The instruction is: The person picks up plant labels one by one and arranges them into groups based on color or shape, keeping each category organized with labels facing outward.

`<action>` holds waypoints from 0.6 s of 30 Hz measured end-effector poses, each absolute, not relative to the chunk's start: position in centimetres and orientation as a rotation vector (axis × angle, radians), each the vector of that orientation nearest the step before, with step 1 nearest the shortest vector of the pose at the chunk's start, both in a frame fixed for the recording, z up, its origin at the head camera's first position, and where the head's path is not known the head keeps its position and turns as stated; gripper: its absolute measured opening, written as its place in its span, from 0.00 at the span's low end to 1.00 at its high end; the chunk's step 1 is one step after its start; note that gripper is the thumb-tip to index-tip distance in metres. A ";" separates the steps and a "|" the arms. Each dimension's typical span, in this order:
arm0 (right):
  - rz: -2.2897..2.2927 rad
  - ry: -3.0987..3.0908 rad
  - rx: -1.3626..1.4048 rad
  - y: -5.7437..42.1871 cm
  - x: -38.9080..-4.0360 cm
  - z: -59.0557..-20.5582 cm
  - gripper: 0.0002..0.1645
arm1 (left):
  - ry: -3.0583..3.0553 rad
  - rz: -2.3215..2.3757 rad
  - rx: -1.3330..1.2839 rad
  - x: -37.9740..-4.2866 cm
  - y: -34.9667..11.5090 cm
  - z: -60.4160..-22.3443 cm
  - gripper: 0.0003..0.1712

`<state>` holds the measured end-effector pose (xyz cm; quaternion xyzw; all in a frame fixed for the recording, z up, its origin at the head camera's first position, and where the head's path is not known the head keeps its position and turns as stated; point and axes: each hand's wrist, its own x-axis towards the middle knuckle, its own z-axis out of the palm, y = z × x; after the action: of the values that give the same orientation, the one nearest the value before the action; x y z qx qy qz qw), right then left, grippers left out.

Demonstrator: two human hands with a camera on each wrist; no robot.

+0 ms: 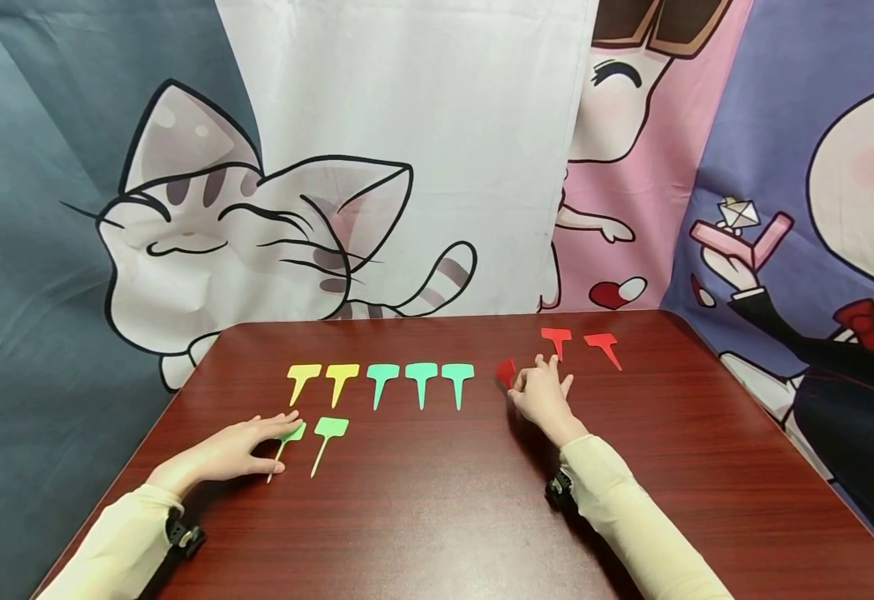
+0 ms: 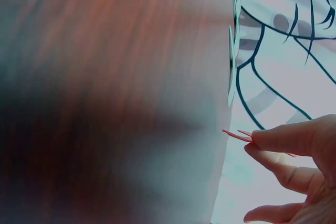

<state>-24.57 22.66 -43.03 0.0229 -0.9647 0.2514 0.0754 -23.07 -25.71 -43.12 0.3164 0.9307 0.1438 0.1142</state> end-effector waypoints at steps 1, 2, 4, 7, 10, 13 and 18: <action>0.756 -2.891 0.078 22.5 -24.5 -43.1 0.13 | 2.729 0.420 0.927 -23.1 -25.7 -43.1 0.39; 0.755 -2.889 0.086 22.3 -24.5 -43.1 0.13 | 2.730 0.418 0.926 -23.1 -25.7 -43.1 0.39; 0.759 -2.887 0.103 21.9 -24.3 -43.1 0.14 | 2.733 0.413 0.924 -23.1 -25.7 -43.2 0.39; 0.780 -2.882 0.128 21.4 -24.0 -43.0 0.15 | 2.735 0.409 0.929 -23.2 -25.8 -43.2 0.39; 0.793 -2.884 0.154 20.8 -23.7 -43.0 0.15 | 2.731 0.415 0.926 -23.2 -25.8 -43.2 0.39; 0.795 -2.892 0.178 20.3 -23.3 -43.1 0.15 | 2.728 0.419 0.926 -23.2 -25.8 -43.3 0.39; 0.782 -2.901 0.218 19.2 -23.0 -43.0 0.16 | 2.729 0.409 0.933 -23.2 -25.8 -43.3 0.39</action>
<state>-22.98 19.21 -42.96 0.0723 -0.9610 0.2590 0.0648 -23.19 -25.77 -43.26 0.3182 0.9308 0.1393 0.1140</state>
